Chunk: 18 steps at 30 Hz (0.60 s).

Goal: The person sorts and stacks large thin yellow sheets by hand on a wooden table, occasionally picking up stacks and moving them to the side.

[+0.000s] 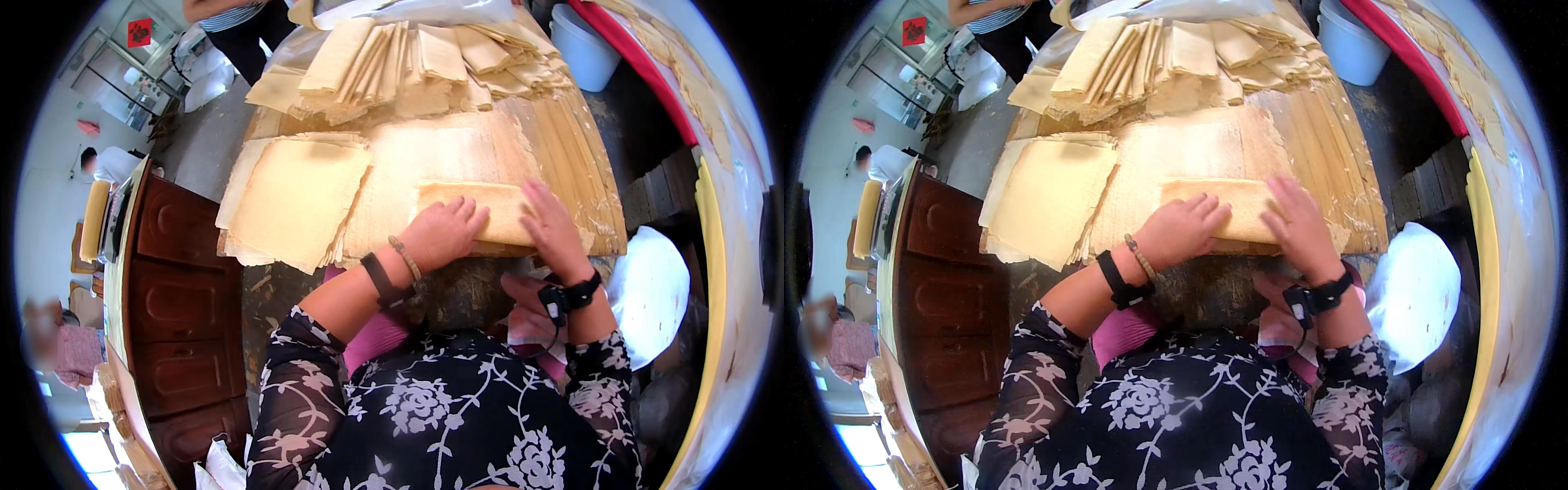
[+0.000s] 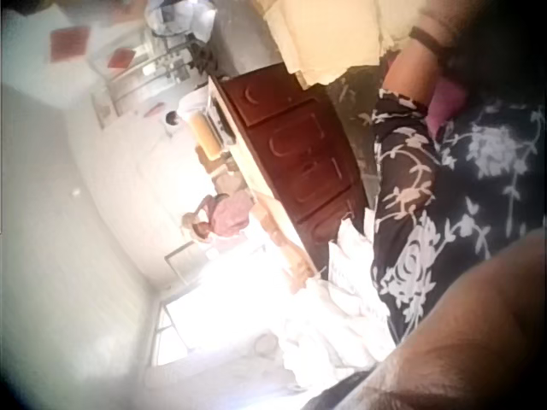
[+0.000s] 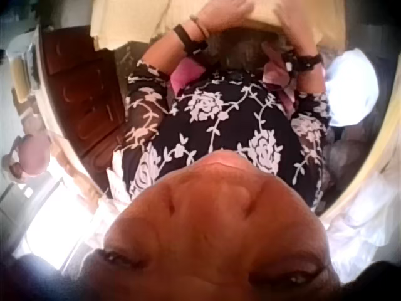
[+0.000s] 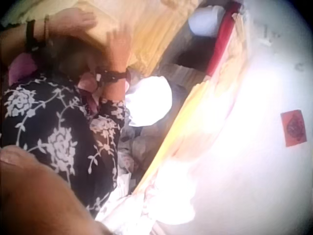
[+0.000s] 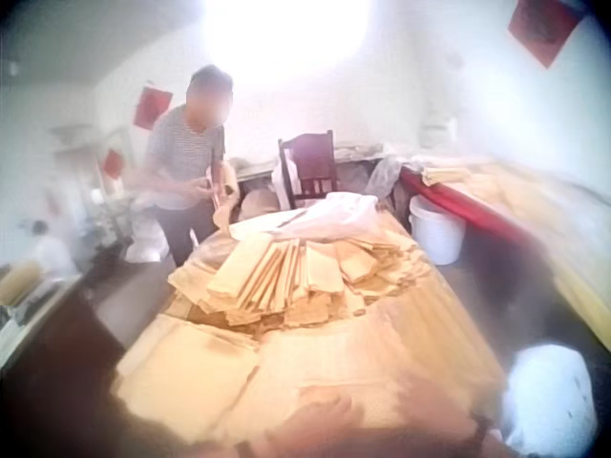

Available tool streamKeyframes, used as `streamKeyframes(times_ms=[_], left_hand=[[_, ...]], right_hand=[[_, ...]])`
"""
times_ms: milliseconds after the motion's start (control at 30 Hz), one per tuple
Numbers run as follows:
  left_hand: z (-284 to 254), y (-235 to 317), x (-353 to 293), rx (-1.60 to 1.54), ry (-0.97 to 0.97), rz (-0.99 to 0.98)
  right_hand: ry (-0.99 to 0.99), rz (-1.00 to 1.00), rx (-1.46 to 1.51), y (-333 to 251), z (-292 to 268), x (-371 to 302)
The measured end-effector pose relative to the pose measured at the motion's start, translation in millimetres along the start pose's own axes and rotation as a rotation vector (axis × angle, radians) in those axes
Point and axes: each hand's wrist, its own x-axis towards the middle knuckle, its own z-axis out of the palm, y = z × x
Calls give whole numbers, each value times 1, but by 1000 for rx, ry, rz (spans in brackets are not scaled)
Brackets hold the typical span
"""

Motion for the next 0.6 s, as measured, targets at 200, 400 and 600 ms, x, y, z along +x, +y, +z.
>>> streamKeyframes(times_ms=[200,400,600], left_hand=[[-8,-3,7,19,20,48],[-79,-77,35,-114,338,-158],[-132,-159,110,587,328,-610]], right_hand=[[404,229,262,21,-25,10],[339,296,73,46,-6,-3],[317,206,-193,39,-3,0]])
